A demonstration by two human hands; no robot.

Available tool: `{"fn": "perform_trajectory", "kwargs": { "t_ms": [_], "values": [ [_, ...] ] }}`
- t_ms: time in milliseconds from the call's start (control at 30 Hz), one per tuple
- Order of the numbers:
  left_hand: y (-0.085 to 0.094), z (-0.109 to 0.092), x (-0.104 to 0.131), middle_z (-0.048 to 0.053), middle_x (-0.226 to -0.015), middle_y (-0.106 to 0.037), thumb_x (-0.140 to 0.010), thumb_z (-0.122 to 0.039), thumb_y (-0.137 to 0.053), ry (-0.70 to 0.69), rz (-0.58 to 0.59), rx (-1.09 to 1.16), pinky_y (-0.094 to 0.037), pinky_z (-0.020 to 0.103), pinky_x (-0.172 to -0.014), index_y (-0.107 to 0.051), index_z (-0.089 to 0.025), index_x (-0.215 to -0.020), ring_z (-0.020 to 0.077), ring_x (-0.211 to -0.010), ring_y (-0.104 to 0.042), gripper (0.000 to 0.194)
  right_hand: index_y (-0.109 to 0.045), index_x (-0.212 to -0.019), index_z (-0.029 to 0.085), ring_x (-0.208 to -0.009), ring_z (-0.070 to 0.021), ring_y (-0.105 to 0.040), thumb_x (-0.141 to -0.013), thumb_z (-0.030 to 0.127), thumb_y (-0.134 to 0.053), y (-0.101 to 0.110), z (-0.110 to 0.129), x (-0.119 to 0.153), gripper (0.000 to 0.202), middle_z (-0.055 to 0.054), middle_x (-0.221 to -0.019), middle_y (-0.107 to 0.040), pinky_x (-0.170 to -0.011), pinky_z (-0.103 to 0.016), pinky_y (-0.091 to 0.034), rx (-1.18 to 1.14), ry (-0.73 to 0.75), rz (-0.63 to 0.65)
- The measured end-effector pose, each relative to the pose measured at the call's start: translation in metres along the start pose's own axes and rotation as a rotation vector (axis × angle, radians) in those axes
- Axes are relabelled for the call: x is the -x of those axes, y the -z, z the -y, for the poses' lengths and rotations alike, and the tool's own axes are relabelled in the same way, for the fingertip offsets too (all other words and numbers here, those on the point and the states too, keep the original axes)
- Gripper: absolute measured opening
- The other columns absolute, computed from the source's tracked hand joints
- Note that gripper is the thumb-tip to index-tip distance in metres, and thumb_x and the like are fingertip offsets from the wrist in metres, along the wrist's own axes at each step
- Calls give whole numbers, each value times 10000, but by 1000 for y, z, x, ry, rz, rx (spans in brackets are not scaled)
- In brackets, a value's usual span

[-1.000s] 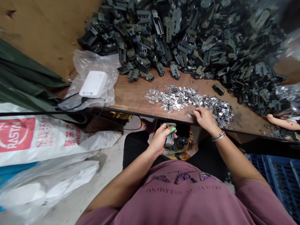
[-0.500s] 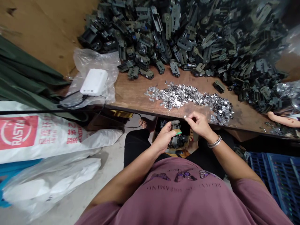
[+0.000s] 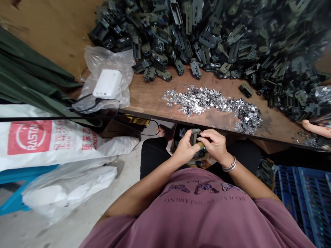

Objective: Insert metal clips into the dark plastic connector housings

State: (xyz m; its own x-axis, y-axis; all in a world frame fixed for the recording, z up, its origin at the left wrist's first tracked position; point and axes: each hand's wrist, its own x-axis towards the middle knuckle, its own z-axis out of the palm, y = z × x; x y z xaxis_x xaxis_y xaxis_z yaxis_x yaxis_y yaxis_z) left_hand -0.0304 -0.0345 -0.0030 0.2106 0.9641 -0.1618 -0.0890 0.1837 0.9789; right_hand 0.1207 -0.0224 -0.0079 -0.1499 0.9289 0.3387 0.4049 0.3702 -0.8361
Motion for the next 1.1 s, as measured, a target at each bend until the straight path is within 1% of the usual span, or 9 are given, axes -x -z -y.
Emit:
{"fn": "perform_trajectory", "kwargs": {
  "t_ms": [200,400,600,700,800,867,933,1000,1100],
  "values": [
    [-2,1,3,17,-938,-585,-721,-194,-637,-80,-22,-175,-459,327,-863,-516,-185,-1008,180,-894,-563,312,-727,-769,276,-815,-225,-667,-827,374,-690,-2,1,6,120,-51,-836,-724,-815,-424,-559,-29,-70,-27],
    [-3,4,7,20,-874,-529,-733,-167,-601,-121,-24,-362,-457,342,-785,-480,-197,-937,193,-828,-536,240,-737,-772,288,-798,-228,-686,-843,359,-672,-5,-5,14,119,-47,-836,-744,-808,-431,-577,33,-38,-43],
    [-2,-1,13,-15,-753,-455,-672,-126,-647,-40,-23,-543,-439,354,-715,-431,-224,-823,187,-704,-514,282,-749,-811,274,-889,-234,-697,-884,325,-632,-3,-10,23,147,-71,-922,-752,-866,-446,-559,49,-11,51],
    [0,-2,16,2,-803,-500,-676,-210,-710,-51,-1,-533,-452,360,-727,-473,-216,-881,197,-737,-538,313,-754,-829,277,-862,-227,-690,-841,351,-691,6,-4,21,98,-60,-905,-745,-836,-429,-568,-31,-22,110],
    [5,-4,16,63,-996,-571,-643,-344,-796,-119,25,-504,-469,392,-826,-503,-194,-1098,251,-912,-583,561,-732,-1025,280,-841,-200,-680,-801,385,-736,10,-5,22,248,-67,-1076,-717,-789,-393,-578,-184,-132,101],
    [10,-7,16,102,-1123,-573,-623,-405,-824,-179,26,-514,-458,418,-907,-473,-185,-1234,288,-1037,-574,738,-680,-1154,276,-806,-171,-669,-805,391,-728,8,-14,29,370,-77,-1156,-690,-745,-356,-576,-277,-242,33],
    [14,-12,17,111,-1131,-577,-630,-437,-825,-240,2,-563,-458,423,-921,-480,-176,-1264,293,-1052,-571,767,-665,-1168,253,-765,-152,-658,-798,395,-728,0,-30,37,401,-77,-1121,-703,-716,-327,-566,-319,-347,-7],
    [17,-16,17,91,-1056,-589,-648,-440,-816,-315,-27,-613,-476,401,-879,-529,-175,-1216,266,-982,-582,689,-688,-1098,218,-748,-154,-660,-773,402,-736,-10,-50,47,376,-71,-1023,-730,-709,-316,-557,-315,-431,27],
    [18,-19,18,48,-928,-582,-711,-406,-774,-462,-58,-635,-493,347,-779,-587,-176,-1124,209,-854,-580,508,-711,-1018,184,-764,-175,-675,-761,395,-715,-21,-76,58,333,-65,-900,-744,-726,-318,-546,-262,-488,147]
  ]
}}
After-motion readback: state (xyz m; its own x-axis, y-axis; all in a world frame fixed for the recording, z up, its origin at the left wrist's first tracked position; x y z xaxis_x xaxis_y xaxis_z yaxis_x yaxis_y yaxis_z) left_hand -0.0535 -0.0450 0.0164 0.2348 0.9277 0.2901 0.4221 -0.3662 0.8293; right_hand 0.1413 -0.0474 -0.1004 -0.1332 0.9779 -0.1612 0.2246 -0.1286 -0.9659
